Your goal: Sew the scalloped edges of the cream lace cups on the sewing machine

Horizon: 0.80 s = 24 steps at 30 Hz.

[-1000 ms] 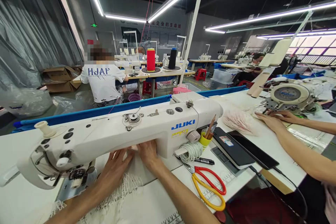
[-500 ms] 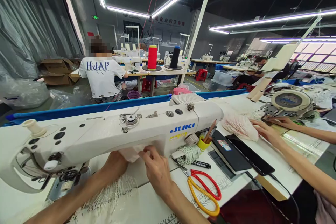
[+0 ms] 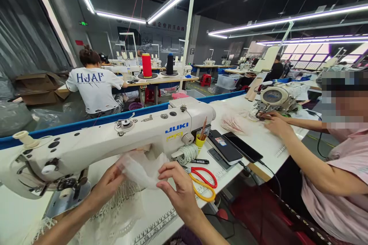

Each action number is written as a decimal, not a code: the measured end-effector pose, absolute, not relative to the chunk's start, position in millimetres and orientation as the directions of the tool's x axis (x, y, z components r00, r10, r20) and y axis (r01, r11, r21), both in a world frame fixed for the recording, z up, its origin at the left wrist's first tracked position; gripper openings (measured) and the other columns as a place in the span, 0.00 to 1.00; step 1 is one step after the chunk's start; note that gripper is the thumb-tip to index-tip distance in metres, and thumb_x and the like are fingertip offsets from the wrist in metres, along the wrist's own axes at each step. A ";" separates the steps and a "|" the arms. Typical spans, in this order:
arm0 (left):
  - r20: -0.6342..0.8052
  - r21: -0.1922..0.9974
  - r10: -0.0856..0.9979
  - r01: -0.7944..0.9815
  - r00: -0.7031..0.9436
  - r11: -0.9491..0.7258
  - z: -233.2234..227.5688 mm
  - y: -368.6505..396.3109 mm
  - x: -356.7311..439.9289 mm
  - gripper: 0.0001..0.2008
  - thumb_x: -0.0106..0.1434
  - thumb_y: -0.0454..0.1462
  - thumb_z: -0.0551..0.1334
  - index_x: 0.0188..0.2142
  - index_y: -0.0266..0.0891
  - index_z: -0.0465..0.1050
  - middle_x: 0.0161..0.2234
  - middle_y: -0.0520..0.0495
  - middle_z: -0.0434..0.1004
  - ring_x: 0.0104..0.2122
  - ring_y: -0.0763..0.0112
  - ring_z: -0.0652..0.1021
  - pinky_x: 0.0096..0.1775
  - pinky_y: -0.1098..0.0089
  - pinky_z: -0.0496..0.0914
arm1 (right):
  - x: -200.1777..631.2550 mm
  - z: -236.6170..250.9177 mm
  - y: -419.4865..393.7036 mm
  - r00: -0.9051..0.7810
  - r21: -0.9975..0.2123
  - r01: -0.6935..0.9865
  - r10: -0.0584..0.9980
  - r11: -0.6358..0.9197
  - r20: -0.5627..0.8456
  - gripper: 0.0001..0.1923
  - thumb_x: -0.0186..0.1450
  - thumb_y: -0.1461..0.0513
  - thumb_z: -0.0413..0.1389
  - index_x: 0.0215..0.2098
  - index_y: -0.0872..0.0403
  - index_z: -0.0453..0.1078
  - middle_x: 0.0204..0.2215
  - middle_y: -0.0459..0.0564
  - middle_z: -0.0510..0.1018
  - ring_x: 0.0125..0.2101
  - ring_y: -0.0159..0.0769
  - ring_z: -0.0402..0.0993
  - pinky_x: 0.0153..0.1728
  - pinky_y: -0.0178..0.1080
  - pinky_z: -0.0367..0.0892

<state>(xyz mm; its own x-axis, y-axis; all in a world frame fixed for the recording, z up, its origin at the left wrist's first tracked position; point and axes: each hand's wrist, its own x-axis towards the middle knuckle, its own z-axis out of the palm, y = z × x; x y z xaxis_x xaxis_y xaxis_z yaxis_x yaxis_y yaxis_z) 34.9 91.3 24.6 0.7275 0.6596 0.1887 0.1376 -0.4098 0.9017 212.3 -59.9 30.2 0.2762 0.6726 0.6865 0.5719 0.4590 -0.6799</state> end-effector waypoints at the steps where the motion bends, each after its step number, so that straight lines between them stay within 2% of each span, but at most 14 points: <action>1: 0.129 0.964 0.635 0.055 0.762 -0.262 29.2 79.7 27.9 0.21 0.64 0.41 0.52 0.56 0.43 0.65 0.55 0.42 0.69 0.52 0.55 0.71 0.53 0.54 0.66 | 209.9 32.3 -59.9 0.327 -0.703 0.536 0.652 0.468 0.684 0.04 0.65 0.64 0.56 0.38 0.49 0.69 0.37 0.49 0.71 0.40 0.34 0.70 0.40 0.35 0.67; 3: 0.096 0.995 0.560 -0.098 0.823 -0.027 35.7 59.3 10.8 0.19 0.62 0.44 0.57 0.52 0.47 0.70 0.55 0.45 0.69 0.54 0.54 0.69 0.54 0.54 0.64 | 205.9 37.5 -61.3 0.413 -0.745 0.456 0.626 0.487 0.661 0.09 0.64 0.65 0.56 0.43 0.47 0.68 0.43 0.50 0.69 0.46 0.35 0.67 0.44 0.36 0.67; 5: 0.103 0.991 0.496 -0.134 0.862 0.028 36.4 46.3 -6.4 0.15 0.60 0.46 0.59 0.43 0.46 0.77 0.54 0.44 0.69 0.54 0.50 0.68 0.55 0.53 0.62 | 202.7 42.8 -64.9 0.454 -0.806 0.349 0.666 0.479 0.592 0.15 0.64 0.63 0.57 0.49 0.46 0.66 0.49 0.52 0.67 0.48 0.37 0.67 0.46 0.38 0.68; 7: 0.080 0.991 0.516 -0.122 0.853 0.048 31.9 40.4 -18.6 0.14 0.60 0.48 0.60 0.36 0.43 0.78 0.52 0.42 0.71 0.54 0.49 0.68 0.54 0.53 0.62 | 198.0 46.5 -69.7 0.441 -0.881 0.228 0.763 0.414 0.473 0.17 0.63 0.61 0.58 0.50 0.48 0.66 0.50 0.53 0.68 0.43 0.38 0.71 0.42 0.38 0.70; 8: 0.051 0.988 0.552 -0.121 0.832 0.091 28.6 38.6 -22.1 0.14 0.60 0.48 0.60 0.36 0.43 0.78 0.52 0.42 0.71 0.55 0.49 0.67 0.54 0.53 0.63 | 194.2 47.5 -72.0 0.419 -0.909 0.182 0.807 0.374 0.416 0.15 0.63 0.59 0.58 0.48 0.50 0.68 0.48 0.53 0.70 0.38 0.36 0.73 0.38 0.37 0.71; 10: -0.026 0.965 0.630 -0.145 0.776 0.218 22.1 33.3 -24.2 0.17 0.59 0.48 0.60 0.44 0.44 0.74 0.55 0.42 0.68 0.55 0.52 0.67 0.52 0.53 0.66 | 182.9 47.5 -75.7 0.368 -0.937 0.142 0.862 0.320 0.350 0.10 0.63 0.58 0.57 0.41 0.52 0.72 0.40 0.51 0.74 0.29 0.33 0.73 0.31 0.34 0.71; 12: -0.061 0.932 0.646 -0.189 0.761 0.310 17.1 23.4 -23.1 0.30 0.56 0.53 0.62 0.55 0.46 0.63 0.57 0.40 0.64 0.53 0.54 0.68 0.48 0.55 0.69 | 167.2 45.9 -78.2 0.321 -0.935 0.184 0.881 0.302 0.348 0.08 0.63 0.57 0.56 0.35 0.54 0.73 0.33 0.50 0.75 0.25 0.32 0.72 0.27 0.33 0.68; 13: -0.059 0.923 0.637 -0.202 0.769 0.329 15.4 17.0 -22.8 0.37 0.53 0.55 0.64 0.59 0.46 0.58 0.54 0.39 0.66 0.49 0.56 0.71 0.46 0.58 0.70 | 158.6 44.8 -79.2 0.298 -0.928 0.226 0.887 0.295 0.354 0.08 0.64 0.58 0.55 0.33 0.54 0.73 0.31 0.49 0.76 0.25 0.32 0.71 0.26 0.32 0.66; 14: -0.054 0.924 0.624 -0.198 0.779 0.327 14.0 10.4 -23.3 0.42 0.50 0.56 0.66 0.60 0.44 0.55 0.49 0.39 0.70 0.44 0.59 0.74 0.43 0.61 0.70 | 150.2 43.8 -80.2 0.274 -0.916 0.277 0.890 0.289 0.364 0.08 0.64 0.58 0.54 0.33 0.54 0.73 0.29 0.48 0.76 0.25 0.32 0.71 0.25 0.31 0.65; 15: -0.056 0.935 0.615 -0.175 0.787 0.310 13.0 4.1 -24.9 0.43 0.49 0.56 0.67 0.59 0.41 0.57 0.42 0.41 0.74 0.37 0.65 0.75 0.39 0.66 0.70 | 142.2 42.9 -81.5 0.252 -0.899 0.332 0.892 0.285 0.376 0.08 0.65 0.59 0.53 0.33 0.53 0.73 0.27 0.47 0.76 0.26 0.32 0.71 0.26 0.31 0.64; 17: -0.099 0.968 0.620 -0.070 0.779 0.242 12.0 -5.7 -32.2 0.33 0.50 0.55 0.67 0.48 0.36 0.68 0.27 0.49 0.72 0.24 0.75 0.69 0.28 0.74 0.63 | 129.1 41.8 -84.9 0.223 -0.860 0.432 0.893 0.270 0.392 0.09 0.66 0.60 0.52 0.33 0.53 0.73 0.25 0.46 0.76 0.25 0.31 0.69 0.25 0.31 0.61; 19: -0.138 0.985 0.659 0.030 0.739 0.173 12.2 -11.0 -44.1 0.24 0.52 0.55 0.65 0.31 0.34 0.71 0.19 0.55 0.62 0.19 0.80 0.60 0.22 0.76 0.54 | 120.1 41.4 -89.1 0.214 -0.828 0.502 0.891 0.250 0.399 0.10 0.67 0.60 0.51 0.33 0.53 0.73 0.24 0.46 0.75 0.24 0.31 0.67 0.24 0.31 0.59; 21: -0.141 0.988 0.681 0.057 0.719 0.145 13.1 -13.3 -57.6 0.26 0.51 0.57 0.64 0.22 0.35 0.66 0.17 0.57 0.54 0.19 0.80 0.56 0.22 0.76 0.51 | 113.7 40.8 -93.2 0.207 -0.797 0.558 0.891 0.232 0.404 0.11 0.67 0.59 0.50 0.32 0.54 0.72 0.23 0.45 0.74 0.23 0.30 0.66 0.24 0.31 0.58; 24: -0.060 0.989 0.699 -0.054 0.713 0.139 14.0 -15.0 -74.3 0.25 0.50 0.56 0.66 0.22 0.35 0.65 0.22 0.54 0.59 0.23 0.76 0.61 0.26 0.75 0.56 | 104.9 38.4 -95.9 0.166 -0.748 0.625 0.898 0.223 0.407 0.13 0.68 0.59 0.48 0.31 0.54 0.69 0.23 0.45 0.72 0.24 0.31 0.66 0.26 0.32 0.57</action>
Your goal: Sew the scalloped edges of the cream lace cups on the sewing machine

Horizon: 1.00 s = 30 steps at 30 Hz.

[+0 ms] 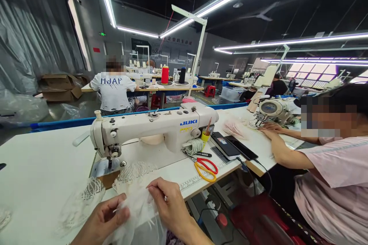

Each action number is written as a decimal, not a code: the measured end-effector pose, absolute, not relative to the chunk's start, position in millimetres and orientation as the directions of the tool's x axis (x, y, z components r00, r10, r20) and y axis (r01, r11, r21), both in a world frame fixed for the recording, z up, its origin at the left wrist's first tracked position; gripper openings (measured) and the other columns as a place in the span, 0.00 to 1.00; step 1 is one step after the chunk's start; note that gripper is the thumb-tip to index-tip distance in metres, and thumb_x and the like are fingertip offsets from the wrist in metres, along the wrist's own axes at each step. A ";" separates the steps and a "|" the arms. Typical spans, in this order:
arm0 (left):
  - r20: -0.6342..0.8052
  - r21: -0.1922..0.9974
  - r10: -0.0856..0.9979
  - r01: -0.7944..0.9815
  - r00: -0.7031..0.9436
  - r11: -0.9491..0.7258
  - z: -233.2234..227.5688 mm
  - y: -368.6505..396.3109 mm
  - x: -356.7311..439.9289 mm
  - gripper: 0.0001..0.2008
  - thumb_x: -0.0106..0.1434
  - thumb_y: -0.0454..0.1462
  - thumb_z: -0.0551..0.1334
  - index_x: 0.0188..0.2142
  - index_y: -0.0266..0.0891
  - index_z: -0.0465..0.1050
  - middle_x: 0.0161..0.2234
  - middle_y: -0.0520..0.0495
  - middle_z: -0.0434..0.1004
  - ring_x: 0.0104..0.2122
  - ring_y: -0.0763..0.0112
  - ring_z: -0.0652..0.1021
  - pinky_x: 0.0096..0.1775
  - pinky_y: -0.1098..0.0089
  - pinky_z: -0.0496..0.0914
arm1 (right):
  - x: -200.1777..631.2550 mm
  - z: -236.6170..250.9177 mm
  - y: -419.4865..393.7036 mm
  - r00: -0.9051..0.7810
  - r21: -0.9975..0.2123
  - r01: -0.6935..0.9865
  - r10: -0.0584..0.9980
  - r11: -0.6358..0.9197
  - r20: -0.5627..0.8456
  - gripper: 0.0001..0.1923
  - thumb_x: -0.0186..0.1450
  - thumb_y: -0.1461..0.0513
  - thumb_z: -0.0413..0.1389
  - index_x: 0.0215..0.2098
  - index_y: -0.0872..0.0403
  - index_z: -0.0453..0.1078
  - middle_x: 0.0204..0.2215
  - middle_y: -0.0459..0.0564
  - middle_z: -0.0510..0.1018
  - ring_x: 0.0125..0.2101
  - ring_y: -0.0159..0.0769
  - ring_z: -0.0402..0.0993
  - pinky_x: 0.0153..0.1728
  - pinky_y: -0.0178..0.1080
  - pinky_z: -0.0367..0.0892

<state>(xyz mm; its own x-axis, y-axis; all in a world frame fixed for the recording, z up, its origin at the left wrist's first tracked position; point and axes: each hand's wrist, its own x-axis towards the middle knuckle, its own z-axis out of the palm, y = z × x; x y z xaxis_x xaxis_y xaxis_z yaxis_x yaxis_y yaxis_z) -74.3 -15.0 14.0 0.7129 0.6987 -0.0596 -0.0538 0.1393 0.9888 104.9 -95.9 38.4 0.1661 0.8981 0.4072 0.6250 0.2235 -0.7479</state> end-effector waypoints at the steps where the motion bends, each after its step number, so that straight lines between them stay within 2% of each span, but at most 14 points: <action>1: -0.038 0.986 0.709 -0.087 0.704 0.139 14.1 -15.6 -78.4 0.25 0.49 0.55 0.67 0.22 0.36 0.64 0.23 0.53 0.60 0.25 0.75 0.62 0.28 0.75 0.58 | 101.9 37.1 -95.6 0.156 -0.735 0.642 0.901 0.219 0.405 0.14 0.69 0.59 0.47 0.30 0.55 0.68 0.22 0.45 0.71 0.24 0.31 0.66 0.26 0.32 0.57; 5: -0.106 0.979 0.744 -0.063 0.660 0.194 15.3 -19.1 -93.2 0.28 0.48 0.56 0.67 0.18 0.39 0.55 0.18 0.54 0.62 0.21 0.76 0.62 0.26 0.75 0.57 | 94.2 32.8 -91.1 0.196 -0.793 0.564 0.895 0.231 0.400 0.16 0.69 0.56 0.46 0.28 0.55 0.65 0.26 0.48 0.73 0.27 0.33 0.67 0.29 0.34 0.60; 8: -0.170 0.966 0.760 -0.047 0.627 0.255 18.6 -22.8 -106.8 0.26 0.51 0.54 0.66 0.19 0.38 0.57 0.17 0.53 0.67 0.19 0.77 0.64 0.27 0.74 0.59 | 101.1 36.2 -91.4 0.340 -0.923 0.265 0.869 0.278 0.360 0.15 0.68 0.54 0.48 0.29 0.54 0.65 0.40 0.55 0.75 0.40 0.39 0.71 0.38 0.38 0.66; 11: -0.194 0.956 0.780 -0.065 0.595 0.287 24.0 -26.3 -121.4 0.23 0.53 0.53 0.65 0.21 0.37 0.63 0.21 0.50 0.72 0.20 0.77 0.68 0.27 0.74 0.61 | 120.9 49.4 -100.9 0.492 -0.915 -0.028 0.802 0.403 0.338 0.16 0.62 0.55 0.57 0.22 0.54 0.60 0.43 0.55 0.75 0.44 0.45 0.72 0.41 0.44 0.69; 13: -0.186 0.957 0.766 -0.064 0.615 0.283 27.8 -28.4 -129.2 0.21 0.55 0.51 0.65 0.24 0.36 0.65 0.20 0.50 0.73 0.19 0.77 0.68 0.26 0.75 0.61 | 134.9 61.4 -112.2 0.556 -0.863 -0.056 0.734 0.502 0.391 0.17 0.58 0.59 0.62 0.20 0.54 0.58 0.40 0.52 0.75 0.38 0.40 0.75 0.36 0.41 0.71; 15: -0.169 0.965 0.732 -0.042 0.660 0.260 30.9 -30.7 -134.0 0.18 0.56 0.49 0.65 0.27 0.36 0.66 0.19 0.51 0.73 0.18 0.78 0.68 0.25 0.76 0.61 | 142.3 71.8 -124.8 0.552 -0.844 -0.057 0.721 0.534 0.419 0.14 0.57 0.63 0.62 0.24 0.53 0.59 0.35 0.47 0.75 0.21 0.28 0.70 0.20 0.31 0.66; 17: -0.149 0.975 0.702 -0.013 0.696 0.220 32.8 -33.9 -135.6 0.17 0.57 0.48 0.64 0.32 0.36 0.67 0.20 0.51 0.73 0.18 0.78 0.69 0.23 0.77 0.60 | 138.9 76.1 -134.5 0.443 -0.887 -0.035 0.803 0.460 0.399 0.11 0.60 0.63 0.60 0.29 0.51 0.60 0.31 0.44 0.74 0.11 0.20 0.55 0.11 0.26 0.50; 19: -0.142 0.982 0.686 0.012 0.713 0.190 34.2 -38.5 -135.0 0.18 0.57 0.49 0.64 0.34 0.35 0.68 0.22 0.51 0.74 0.18 0.77 0.70 0.21 0.77 0.60 | 124.7 72.1 -137.7 0.234 -0.944 0.089 0.915 0.316 0.328 0.07 0.63 0.61 0.57 0.37 0.49 0.63 0.33 0.46 0.75 0.12 0.21 0.56 0.12 0.26 0.51; 21: -0.149 0.983 0.659 0.040 0.738 0.177 36.2 -44.2 -134.5 0.19 0.57 0.49 0.64 0.35 0.34 0.70 0.22 0.50 0.74 0.18 0.77 0.70 0.21 0.77 0.59 | 103.6 61.3 -132.7 0.010 -0.940 0.254 0.972 0.226 0.236 0.17 0.61 0.59 0.60 0.48 0.49 0.65 0.41 0.50 0.75 0.25 0.28 0.70 0.26 0.31 0.66; 23: -0.186 0.980 0.615 0.099 0.766 0.173 39.6 -49.8 -135.9 0.19 0.58 0.49 0.62 0.38 0.33 0.71 0.22 0.49 0.74 0.18 0.77 0.69 0.21 0.77 0.60 | 81.4 48.1 -121.3 -0.155 -0.928 0.307 0.973 0.211 0.169 0.32 0.55 0.58 0.65 0.56 0.49 0.61 0.47 0.51 0.73 0.44 0.38 0.70 0.44 0.38 0.65; 24: -0.206 0.978 0.596 0.135 0.777 0.161 41.7 -52.1 -137.9 0.19 0.59 0.49 0.61 0.40 0.33 0.71 0.23 0.49 0.74 0.18 0.77 0.70 0.22 0.77 0.60 | 71.6 42.2 -114.3 -0.214 -0.936 0.294 0.968 0.193 0.132 0.35 0.53 0.57 0.66 0.57 0.49 0.61 0.47 0.50 0.73 0.46 0.39 0.68 0.46 0.39 0.63; 26: -0.241 0.970 0.576 0.207 0.781 0.125 45.6 -54.5 -144.0 0.19 0.62 0.48 0.58 0.44 0.34 0.69 0.23 0.50 0.73 0.18 0.76 0.70 0.22 0.76 0.60 | 56.9 34.1 -100.3 -0.295 -0.962 0.250 0.955 0.108 0.031 0.28 0.54 0.54 0.65 0.50 0.52 0.67 0.37 0.47 0.76 0.35 0.35 0.70 0.36 0.34 0.64; 28: -0.251 0.964 0.598 0.252 0.762 0.083 47.5 -53.4 -152.3 0.19 0.63 0.47 0.55 0.45 0.34 0.67 0.21 0.51 0.72 0.18 0.76 0.69 0.21 0.76 0.59 | 49.1 31.5 -88.8 -0.331 -0.974 0.224 0.942 0.027 -0.050 0.16 0.58 0.52 0.62 0.37 0.56 0.72 0.22 0.43 0.72 0.22 0.27 0.63 0.22 0.29 0.57; 30: -0.256 0.958 0.628 0.280 0.735 0.062 46.8 -49.4 -160.2 0.18 0.64 0.46 0.54 0.43 0.33 0.67 0.20 0.51 0.72 0.17 0.76 0.69 0.21 0.76 0.58 | 46.5 33.1 -81.4 -0.329 -0.974 0.225 0.940 -0.013 -0.089 0.17 0.61 0.51 0.58 0.29 0.57 0.69 0.15 0.41 0.67 0.17 0.25 0.55 0.18 0.27 0.49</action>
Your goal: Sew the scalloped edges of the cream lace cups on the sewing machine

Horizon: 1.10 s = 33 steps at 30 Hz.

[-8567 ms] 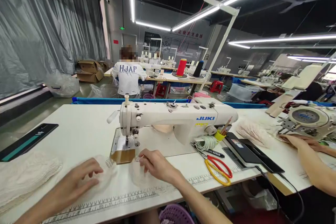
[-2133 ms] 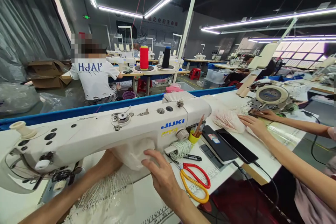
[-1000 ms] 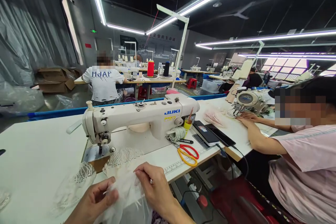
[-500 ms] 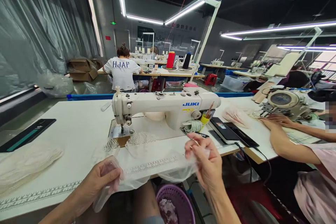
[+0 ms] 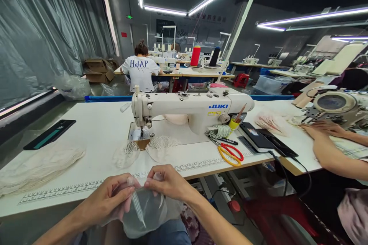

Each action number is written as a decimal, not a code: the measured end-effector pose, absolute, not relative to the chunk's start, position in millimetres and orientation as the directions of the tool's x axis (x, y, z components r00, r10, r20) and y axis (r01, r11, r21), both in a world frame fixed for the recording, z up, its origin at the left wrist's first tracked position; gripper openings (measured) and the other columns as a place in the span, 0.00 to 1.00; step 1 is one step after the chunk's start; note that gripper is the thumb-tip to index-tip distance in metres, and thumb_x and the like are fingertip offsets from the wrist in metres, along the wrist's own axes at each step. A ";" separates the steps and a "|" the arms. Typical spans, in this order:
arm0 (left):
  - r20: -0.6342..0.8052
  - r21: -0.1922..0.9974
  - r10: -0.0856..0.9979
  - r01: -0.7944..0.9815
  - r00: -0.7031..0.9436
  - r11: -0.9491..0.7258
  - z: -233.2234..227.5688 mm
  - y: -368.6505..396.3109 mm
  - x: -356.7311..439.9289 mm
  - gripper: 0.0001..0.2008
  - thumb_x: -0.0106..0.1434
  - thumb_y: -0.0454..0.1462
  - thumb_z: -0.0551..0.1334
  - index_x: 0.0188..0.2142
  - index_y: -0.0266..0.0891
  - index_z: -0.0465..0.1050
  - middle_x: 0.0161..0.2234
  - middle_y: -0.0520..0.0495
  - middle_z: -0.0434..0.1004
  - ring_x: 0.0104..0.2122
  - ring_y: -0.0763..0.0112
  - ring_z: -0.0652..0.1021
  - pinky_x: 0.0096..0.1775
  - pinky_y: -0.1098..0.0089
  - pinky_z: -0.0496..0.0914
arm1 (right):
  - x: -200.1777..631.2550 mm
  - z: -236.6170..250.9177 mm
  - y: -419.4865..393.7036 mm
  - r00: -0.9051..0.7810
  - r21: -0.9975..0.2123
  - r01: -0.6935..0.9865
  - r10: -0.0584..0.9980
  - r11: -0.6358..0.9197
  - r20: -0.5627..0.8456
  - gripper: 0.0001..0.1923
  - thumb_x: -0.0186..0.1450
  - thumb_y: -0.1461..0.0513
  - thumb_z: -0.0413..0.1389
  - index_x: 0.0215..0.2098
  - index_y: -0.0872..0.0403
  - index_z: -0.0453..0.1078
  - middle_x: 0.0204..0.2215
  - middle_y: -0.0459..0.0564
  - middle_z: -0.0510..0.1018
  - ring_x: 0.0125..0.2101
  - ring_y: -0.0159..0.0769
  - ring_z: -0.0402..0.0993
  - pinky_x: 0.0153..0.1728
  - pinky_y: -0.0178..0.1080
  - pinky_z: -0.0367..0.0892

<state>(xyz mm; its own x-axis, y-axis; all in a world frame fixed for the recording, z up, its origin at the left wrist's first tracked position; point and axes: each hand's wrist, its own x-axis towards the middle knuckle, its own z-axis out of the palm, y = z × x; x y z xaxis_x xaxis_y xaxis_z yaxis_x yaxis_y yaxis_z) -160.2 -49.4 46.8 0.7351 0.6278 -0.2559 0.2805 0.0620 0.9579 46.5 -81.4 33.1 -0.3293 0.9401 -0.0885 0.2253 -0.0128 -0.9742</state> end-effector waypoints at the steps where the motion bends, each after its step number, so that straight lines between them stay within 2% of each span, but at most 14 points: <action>1: -0.260 0.955 0.636 0.289 0.726 0.060 45.7 -46.6 -163.3 0.18 0.64 0.46 0.53 0.41 0.32 0.67 0.21 0.50 0.72 0.17 0.75 0.69 0.20 0.75 0.57 | 46.3 34.9 -79.2 -0.320 -0.971 0.238 0.942 -0.020 -0.098 0.17 0.62 0.51 0.57 0.28 0.57 0.69 0.15 0.41 0.66 0.16 0.24 0.54 0.17 0.27 0.48; 6: -0.260 0.962 0.600 0.261 0.757 0.087 41.0 -34.0 -166.8 0.11 0.64 0.40 0.51 0.36 0.35 0.66 0.25 0.47 0.75 0.22 0.71 0.74 0.26 0.72 0.64 | 53.2 51.3 -81.9 -0.288 -0.959 0.280 0.949 -0.047 -0.131 0.18 0.60 0.51 0.59 0.28 0.58 0.69 0.16 0.43 0.69 0.17 0.24 0.56 0.18 0.27 0.50; 10: -0.089 0.977 0.578 0.184 0.811 -0.108 48.5 -30.5 -161.8 0.08 0.62 0.33 0.51 0.27 0.38 0.66 0.30 0.47 0.76 0.32 0.68 0.75 0.36 0.69 0.66 | 69.2 64.9 -92.5 -0.620 -0.995 0.095 0.779 -0.036 -0.088 0.20 0.59 0.49 0.59 0.28 0.60 0.74 0.18 0.47 0.71 0.21 0.29 0.66 0.25 0.30 0.61; 12: 0.069 0.955 0.477 0.080 0.876 -0.284 55.4 -30.2 -157.6 0.10 0.60 0.31 0.52 0.24 0.38 0.65 0.39 0.46 0.75 0.41 0.64 0.73 0.45 0.65 0.64 | 75.0 63.9 -93.9 -0.566 -0.998 0.032 0.822 -0.051 -0.060 0.20 0.57 0.50 0.62 0.30 0.60 0.75 0.22 0.49 0.73 0.22 0.30 0.66 0.25 0.31 0.61; 15: 0.174 0.850 0.301 0.011 0.937 -0.527 62.3 -29.0 -149.1 0.15 0.63 0.32 0.53 0.19 0.37 0.65 0.47 0.48 0.68 0.49 0.59 0.66 0.51 0.60 0.57 | 73.6 50.3 -87.7 -0.256 -0.995 0.079 0.964 -0.059 -0.077 0.25 0.50 0.53 0.68 0.42 0.56 0.72 0.29 0.45 0.73 0.22 0.26 0.62 0.24 0.28 0.58; 17: 0.241 0.769 0.223 -0.046 0.944 -0.638 61.7 -25.8 -144.4 0.20 0.64 0.35 0.53 0.16 0.37 0.64 0.45 0.48 0.67 0.45 0.61 0.65 0.46 0.63 0.60 | 66.6 38.7 -81.2 -0.322 -0.996 0.092 0.946 -0.004 -0.034 0.35 0.43 0.55 0.71 0.47 0.53 0.69 0.34 0.44 0.73 0.29 0.28 0.65 0.31 0.29 0.62; 19: 0.308 0.735 0.188 -0.108 0.933 -0.669 57.5 -19.7 -142.9 0.23 0.65 0.39 0.54 0.14 0.37 0.63 0.40 0.47 0.67 0.41 0.62 0.65 0.42 0.66 0.61 | 58.5 30.2 -76.7 -0.453 -0.995 0.061 0.891 0.080 0.044 0.31 0.40 0.53 0.71 0.40 0.55 0.71 0.35 0.44 0.73 0.35 0.32 0.66 0.39 0.31 0.62; 21: 0.286 0.792 0.233 -0.092 0.930 -0.603 52.1 -11.5 -145.1 0.25 0.66 0.43 0.52 0.14 0.37 0.63 0.39 0.46 0.65 0.39 0.63 0.66 0.42 0.67 0.62 | 53.7 26.6 -75.5 -0.489 -0.998 0.053 0.872 0.045 0.013 0.23 0.46 0.50 0.68 0.31 0.58 0.71 0.27 0.44 0.72 0.30 0.31 0.67 0.33 0.31 0.63; 23: 0.173 0.899 0.358 0.001 0.918 -0.438 46.6 -3.9 -147.6 0.24 0.68 0.46 0.48 0.20 0.39 0.67 0.41 0.46 0.63 0.42 0.64 0.68 0.45 0.66 0.62 | 55.2 26.8 -76.7 -0.432 -0.994 0.062 0.896 -0.087 -0.106 0.20 0.53 0.49 0.64 0.28 0.58 0.68 0.19 0.42 0.68 0.21 0.27 0.63 0.23 0.28 0.59; 25: 0.040 0.988 0.506 0.041 0.862 -0.148 40.5 -0.1 -145.7 0.19 0.68 0.49 0.47 0.35 0.45 0.72 0.46 0.46 0.63 0.44 0.63 0.70 0.47 0.64 0.62 | 62.8 29.1 -78.2 -0.330 -0.981 0.050 0.924 -0.186 -0.192 0.18 0.55 0.51 0.63 0.27 0.58 0.66 0.17 0.42 0.68 0.17 0.25 0.62 0.19 0.27 0.56; 26: -0.031 1.000 0.559 0.027 0.829 0.015 37.2 0.0 -142.1 0.19 0.67 0.53 0.46 0.44 0.49 0.69 0.49 0.45 0.64 0.44 0.61 0.71 0.47 0.62 0.64 | 68.0 30.8 -78.8 -0.269 -0.978 0.042 0.941 -0.203 -0.207 0.18 0.54 0.52 0.63 0.27 0.57 0.64 0.17 0.42 0.68 0.17 0.25 0.62 0.18 0.27 0.55; 28: -0.128 0.977 0.606 -0.007 0.785 0.215 30.6 -2.6 -129.6 0.32 0.59 0.61 0.49 0.57 0.50 0.58 0.49 0.43 0.66 0.44 0.57 0.73 0.46 0.60 0.66 | 79.5 35.5 -79.4 -0.165 -0.979 0.044 0.965 -0.198 -0.203 0.16 0.54 0.55 0.62 0.27 0.56 0.62 0.16 0.41 0.67 0.16 0.25 0.60 0.17 0.27 0.53; 30: -0.164 0.980 0.641 0.048 0.750 0.195 25.5 -4.7 -112.4 0.42 0.52 0.63 0.57 0.58 0.43 0.55 0.41 0.43 0.72 0.39 0.58 0.76 0.42 0.62 0.68 | 91.1 42.3 -78.5 -0.125 -0.981 0.060 0.974 -0.185 -0.191 0.15 0.56 0.56 0.60 0.27 0.56 0.61 0.15 0.40 0.65 0.15 0.24 0.58 0.17 0.27 0.52; 33: -0.187 0.974 0.731 0.218 0.657 0.053 20.1 5.4 -85.5 0.33 0.56 0.54 0.61 0.54 0.37 0.57 0.30 0.49 0.73 0.22 0.68 0.75 0.26 0.69 0.68 | 109.0 53.5 -68.3 -0.099 -0.971 0.191 0.982 -0.143 -0.164 0.14 0.58 0.54 0.57 0.28 0.55 0.61 0.15 0.40 0.66 0.16 0.25 0.58 0.18 0.27 0.51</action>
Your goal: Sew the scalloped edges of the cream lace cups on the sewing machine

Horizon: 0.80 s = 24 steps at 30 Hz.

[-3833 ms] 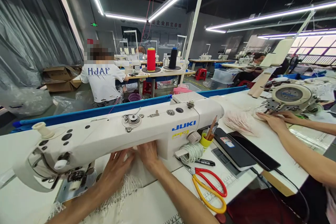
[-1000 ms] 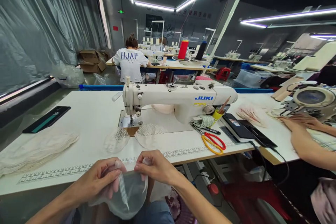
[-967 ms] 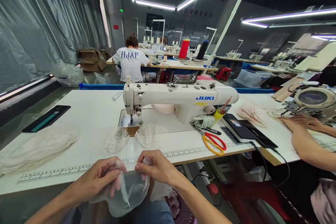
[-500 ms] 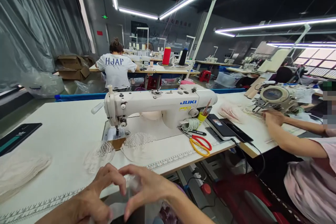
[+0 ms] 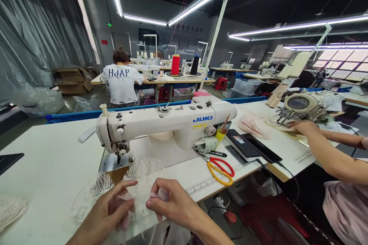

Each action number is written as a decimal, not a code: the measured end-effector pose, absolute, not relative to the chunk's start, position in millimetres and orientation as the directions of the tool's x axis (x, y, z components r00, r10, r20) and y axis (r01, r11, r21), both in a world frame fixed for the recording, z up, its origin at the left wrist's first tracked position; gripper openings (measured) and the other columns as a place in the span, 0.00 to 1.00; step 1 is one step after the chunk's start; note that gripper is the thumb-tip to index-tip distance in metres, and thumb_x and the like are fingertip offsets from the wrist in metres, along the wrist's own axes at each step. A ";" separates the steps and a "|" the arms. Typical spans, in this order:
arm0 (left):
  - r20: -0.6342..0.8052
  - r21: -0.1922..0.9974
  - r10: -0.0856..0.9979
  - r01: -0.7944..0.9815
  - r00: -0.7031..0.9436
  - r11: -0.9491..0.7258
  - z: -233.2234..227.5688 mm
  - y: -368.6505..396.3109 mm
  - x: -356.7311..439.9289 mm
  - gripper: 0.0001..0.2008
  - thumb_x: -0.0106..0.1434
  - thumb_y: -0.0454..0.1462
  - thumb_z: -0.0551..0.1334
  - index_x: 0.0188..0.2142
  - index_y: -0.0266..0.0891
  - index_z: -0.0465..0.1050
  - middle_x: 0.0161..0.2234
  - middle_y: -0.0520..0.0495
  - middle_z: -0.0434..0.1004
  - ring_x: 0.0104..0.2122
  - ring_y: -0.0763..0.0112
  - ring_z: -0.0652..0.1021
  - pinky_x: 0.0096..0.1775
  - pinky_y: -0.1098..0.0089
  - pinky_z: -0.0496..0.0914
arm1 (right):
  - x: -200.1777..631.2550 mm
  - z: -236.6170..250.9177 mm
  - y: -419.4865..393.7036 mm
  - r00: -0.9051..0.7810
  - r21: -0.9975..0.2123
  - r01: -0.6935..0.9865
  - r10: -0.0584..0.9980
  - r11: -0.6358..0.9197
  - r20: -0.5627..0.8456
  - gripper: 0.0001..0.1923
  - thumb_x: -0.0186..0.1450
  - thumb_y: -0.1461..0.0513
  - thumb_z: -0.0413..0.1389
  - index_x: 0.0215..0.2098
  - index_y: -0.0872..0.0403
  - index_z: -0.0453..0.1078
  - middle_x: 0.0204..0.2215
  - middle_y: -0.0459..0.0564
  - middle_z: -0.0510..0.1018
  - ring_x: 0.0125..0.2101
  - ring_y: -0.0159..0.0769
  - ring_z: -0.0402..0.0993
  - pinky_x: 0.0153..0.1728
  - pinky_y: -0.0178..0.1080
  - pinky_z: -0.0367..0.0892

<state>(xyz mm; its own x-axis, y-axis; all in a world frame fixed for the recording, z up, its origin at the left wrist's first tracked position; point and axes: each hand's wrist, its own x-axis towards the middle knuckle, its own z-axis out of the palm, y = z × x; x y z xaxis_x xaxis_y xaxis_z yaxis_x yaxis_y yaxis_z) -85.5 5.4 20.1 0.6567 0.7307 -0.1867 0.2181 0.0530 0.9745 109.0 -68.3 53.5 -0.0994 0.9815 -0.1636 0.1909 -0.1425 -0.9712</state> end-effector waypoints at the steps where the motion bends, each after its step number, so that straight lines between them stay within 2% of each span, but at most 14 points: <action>1: -0.186 0.969 0.751 0.246 0.634 0.032 17.8 13.9 -77.1 0.29 0.59 0.52 0.57 0.52 0.36 0.57 0.29 0.50 0.72 0.18 0.71 0.73 0.22 0.70 0.67 | 115.7 55.9 -61.1 -0.065 -0.945 0.300 0.986 -0.127 -0.153 0.13 0.60 0.54 0.56 0.28 0.55 0.61 0.15 0.40 0.67 0.17 0.26 0.58 0.18 0.28 0.52; 3: -0.162 0.963 0.775 0.271 0.611 -0.012 11.4 37.0 -61.5 0.24 0.61 0.49 0.53 0.50 0.36 0.57 0.29 0.51 0.72 0.16 0.71 0.73 0.18 0.71 0.66 | 130.2 56.4 -41.5 0.037 -0.830 0.544 0.992 -0.119 -0.118 0.10 0.62 0.56 0.54 0.28 0.54 0.63 0.16 0.41 0.69 0.18 0.27 0.61 0.21 0.29 0.54; 5: -0.169 0.944 0.782 0.326 0.599 -0.045 2.5 62.2 -47.7 0.20 0.60 0.44 0.52 0.48 0.35 0.57 0.28 0.51 0.72 0.17 0.69 0.75 0.19 0.71 0.68 | 145.2 51.4 -20.3 0.137 -0.718 0.680 0.988 -0.149 -0.075 0.07 0.61 0.60 0.55 0.28 0.55 0.65 0.19 0.43 0.71 0.22 0.30 0.64 0.25 0.31 0.55; 7: -0.204 0.914 0.790 0.401 0.579 -0.058 -6.6 81.6 -37.3 0.16 0.59 0.38 0.52 0.46 0.35 0.58 0.25 0.52 0.71 0.17 0.68 0.75 0.18 0.71 0.68 | 158.9 44.6 -6.0 0.210 -0.657 0.731 0.977 -0.187 -0.044 0.04 0.59 0.63 0.56 0.28 0.55 0.66 0.22 0.46 0.72 0.28 0.35 0.66 0.30 0.34 0.56; 10: -0.235 0.867 0.796 0.490 0.557 -0.088 -16.2 92.7 -30.2 0.17 0.58 0.34 0.51 0.47 0.34 0.57 0.19 0.55 0.68 0.14 0.67 0.74 0.17 0.73 0.66 | 174.6 42.8 -9.1 0.243 -0.604 0.775 0.970 -0.187 0.011 0.03 0.60 0.63 0.56 0.30 0.55 0.68 0.28 0.48 0.72 0.34 0.38 0.67 0.35 0.36 0.56; 12: -0.234 0.847 0.790 0.517 0.567 -0.121 -19.0 91.9 -30.4 0.19 0.59 0.34 0.49 0.51 0.34 0.55 0.18 0.55 0.69 0.14 0.66 0.74 0.18 0.71 0.67 | 182.0 49.8 -24.6 0.201 -0.634 0.759 0.980 -0.149 0.010 0.08 0.64 0.58 0.54 0.31 0.55 0.68 0.26 0.46 0.71 0.30 0.34 0.66 0.32 0.35 0.58; 13: -0.232 0.838 0.787 0.528 0.572 -0.138 -19.4 90.5 -31.5 0.20 0.60 0.35 0.48 0.53 0.33 0.54 0.20 0.53 0.70 0.15 0.65 0.74 0.19 0.69 0.68 | 184.4 54.5 -33.8 0.149 -0.690 0.712 0.989 -0.126 -0.026 0.13 0.66 0.55 0.51 0.31 0.55 0.68 0.22 0.45 0.69 0.25 0.32 0.65 0.28 0.33 0.57; 14: -0.226 0.828 0.786 0.539 0.576 -0.157 -19.1 89.0 -32.9 0.22 0.61 0.36 0.47 0.54 0.32 0.54 0.23 0.50 0.72 0.17 0.64 0.76 0.21 0.67 0.70 | 185.6 59.2 -42.5 0.050 -0.797 0.594 0.994 -0.104 -0.092 0.18 0.67 0.51 0.48 0.30 0.56 0.67 0.18 0.44 0.66 0.19 0.29 0.61 0.23 0.32 0.55; 16: -0.184 0.804 0.798 0.555 0.574 -0.214 -16.7 84.5 -36.3 0.25 0.61 0.39 0.48 0.57 0.30 0.53 0.34 0.39 0.74 0.30 0.56 0.79 0.33 0.58 0.73 | 183.1 65.6 -55.6 -0.153 -0.970 0.224 0.979 -0.098 -0.134 0.25 0.68 0.47 0.44 0.29 0.58 0.66 0.14 0.42 0.63 0.12 0.25 0.54 0.15 0.29 0.50; 17: -0.113 0.781 0.814 0.557 0.570 -0.282 -14.3 80.8 -37.9 0.27 0.61 0.40 0.48 0.58 0.31 0.53 0.41 0.35 0.72 0.39 0.52 0.77 0.40 0.53 0.71 | 179.2 66.6 -59.2 -0.206 -0.995 0.017 0.973 -0.102 -0.104 0.26 0.68 0.46 0.44 0.28 0.59 0.66 0.14 0.43 0.64 0.11 0.24 0.54 0.13 0.28 0.48; 19: 0.130 0.698 0.816 0.533 0.563 -0.479 -7.5 68.7 -39.8 0.27 0.61 0.44 0.51 0.58 0.35 0.59 0.50 0.33 0.66 0.52 0.45 0.67 0.52 0.46 0.60 | 167.2 63.9 -60.8 -0.173 -0.956 -0.284 0.985 -0.070 -0.020 0.26 0.66 0.45 0.48 0.28 0.60 0.65 0.20 0.49 0.70 0.12 0.23 0.58 0.12 0.27 0.51; 21: 0.315 0.646 0.762 0.459 0.566 -0.609 1.3 49.7 -39.0 0.24 0.61 0.48 0.54 0.55 0.42 0.66 0.54 0.37 0.64 0.56 0.43 0.62 0.55 0.44 0.53 | 152.4 57.3 -57.9 -0.104 -0.891 -0.454 0.994 -0.020 0.030 0.24 0.64 0.46 0.52 0.31 0.61 0.67 0.28 0.54 0.73 0.18 0.27 0.66 0.16 0.28 0.59; 22: 0.316 0.696 0.747 0.392 0.586 -0.602 5.6 38.5 -37.3 0.23 0.61 0.49 0.56 0.54 0.44 0.67 0.55 0.38 0.64 0.56 0.44 0.62 0.55 0.46 0.53 | 145.2 53.5 -56.0 -0.076 -0.862 -0.508 0.995 0.010 0.057 0.24 0.64 0.46 0.53 0.32 0.61 0.68 0.30 0.56 0.73 0.22 0.29 0.69 0.20 0.30 0.63; 24: 0.149 0.906 0.718 0.197 0.680 -0.375 12.5 16.6 -31.6 0.28 0.58 0.52 0.60 0.56 0.46 0.64 0.56 0.41 0.65 0.55 0.49 0.65 0.55 0.53 0.58 | 133.0 46.9 -53.7 -0.025 -0.815 -0.576 0.995 0.067 0.099 0.24 0.64 0.47 0.54 0.36 0.61 0.71 0.34 0.56 0.73 0.28 0.32 0.71 0.30 0.34 0.68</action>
<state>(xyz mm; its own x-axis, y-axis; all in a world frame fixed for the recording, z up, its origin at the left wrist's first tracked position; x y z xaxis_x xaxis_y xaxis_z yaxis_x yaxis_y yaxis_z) -31.6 16.6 12.5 0.6805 0.7175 0.1488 0.1972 -0.3749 0.9058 133.0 -53.7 46.9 -0.0246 0.9948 0.0989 -0.5763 0.0667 -0.8145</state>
